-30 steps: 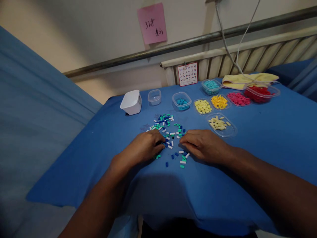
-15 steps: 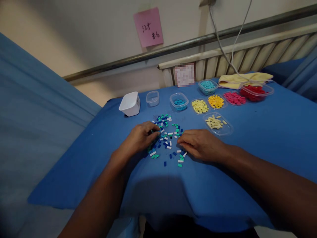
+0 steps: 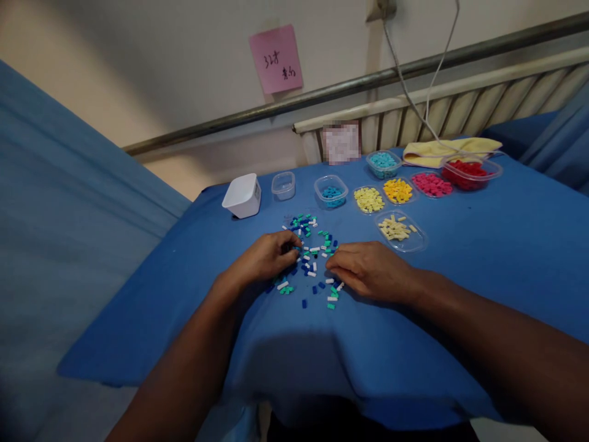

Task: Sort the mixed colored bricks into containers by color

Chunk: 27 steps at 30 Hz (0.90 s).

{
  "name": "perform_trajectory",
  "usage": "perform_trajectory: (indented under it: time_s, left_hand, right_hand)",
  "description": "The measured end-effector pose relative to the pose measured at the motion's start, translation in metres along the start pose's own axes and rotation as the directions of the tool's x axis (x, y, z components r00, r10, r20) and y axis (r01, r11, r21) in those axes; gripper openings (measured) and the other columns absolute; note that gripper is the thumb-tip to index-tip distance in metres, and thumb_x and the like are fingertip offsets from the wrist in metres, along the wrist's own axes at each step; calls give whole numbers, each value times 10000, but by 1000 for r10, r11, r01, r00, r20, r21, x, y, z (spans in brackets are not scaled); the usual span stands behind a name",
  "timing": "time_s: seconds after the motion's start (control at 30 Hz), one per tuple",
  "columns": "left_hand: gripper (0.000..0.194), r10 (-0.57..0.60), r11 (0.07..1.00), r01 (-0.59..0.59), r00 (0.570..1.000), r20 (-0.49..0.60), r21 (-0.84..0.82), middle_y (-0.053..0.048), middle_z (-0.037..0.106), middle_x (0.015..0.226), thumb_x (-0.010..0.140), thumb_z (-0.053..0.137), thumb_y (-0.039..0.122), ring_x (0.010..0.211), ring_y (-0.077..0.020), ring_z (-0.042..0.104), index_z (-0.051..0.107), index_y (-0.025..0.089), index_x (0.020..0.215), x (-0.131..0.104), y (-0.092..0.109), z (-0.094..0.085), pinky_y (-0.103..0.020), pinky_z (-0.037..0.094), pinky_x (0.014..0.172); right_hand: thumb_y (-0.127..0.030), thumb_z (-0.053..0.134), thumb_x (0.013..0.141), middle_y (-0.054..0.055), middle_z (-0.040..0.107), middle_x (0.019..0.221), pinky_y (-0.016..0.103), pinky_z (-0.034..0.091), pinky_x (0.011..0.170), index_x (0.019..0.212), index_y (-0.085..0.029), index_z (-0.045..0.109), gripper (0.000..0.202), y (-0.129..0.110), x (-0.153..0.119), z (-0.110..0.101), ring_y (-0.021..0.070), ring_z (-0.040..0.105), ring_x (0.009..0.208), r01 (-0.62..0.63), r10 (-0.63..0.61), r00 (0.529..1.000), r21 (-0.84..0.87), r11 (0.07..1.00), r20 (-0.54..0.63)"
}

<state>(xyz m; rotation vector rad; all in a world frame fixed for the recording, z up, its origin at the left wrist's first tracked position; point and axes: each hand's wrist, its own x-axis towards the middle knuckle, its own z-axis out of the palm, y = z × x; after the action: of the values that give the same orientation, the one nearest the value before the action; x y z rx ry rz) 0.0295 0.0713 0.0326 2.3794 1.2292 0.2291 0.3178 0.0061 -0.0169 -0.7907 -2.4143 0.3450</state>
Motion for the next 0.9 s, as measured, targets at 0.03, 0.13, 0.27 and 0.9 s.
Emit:
perform_trajectory:
  time_s: [0.03,0.13,0.27,0.9]
  left_hand:
    - [243,-17,999,16,1000,-22,-40,-32,769,947,915,621,225,786,-187,670,750,204,1121,1,0,-1,-282,470,685]
    - [229,-48,993,37,994,-97,-111,-20,746,878,899,635,246,733,-171,642,748,183,1088,14,2,-7,-276,457,664]
    - [214,-31,996,10,973,-227,-91,-21,749,879,874,643,210,752,-165,648,755,161,1050,58,14,-21,-280,484,720]
    - [222,-77,970,46,990,-122,-237,-33,765,862,936,711,361,787,-168,674,791,158,975,19,-10,-52,-280,510,736]
  right_hand:
    - [-235,557,1112,76,784,1007,335,560,814,1145,-189,742,194,-2,0,0,211,745,909,9,-9,1000,2,1000,-13]
    - [-245,555,1119,71,782,981,321,549,793,1149,-189,739,195,-6,2,2,202,739,882,26,-26,998,5,1000,-55]
    - [-260,571,1117,51,793,975,309,537,785,1157,-201,732,177,-7,3,9,187,738,858,29,-26,998,41,999,-65]
    - [-303,571,1121,48,811,968,299,538,762,1134,-211,752,203,2,-5,6,189,763,833,-52,56,996,66,996,-70]
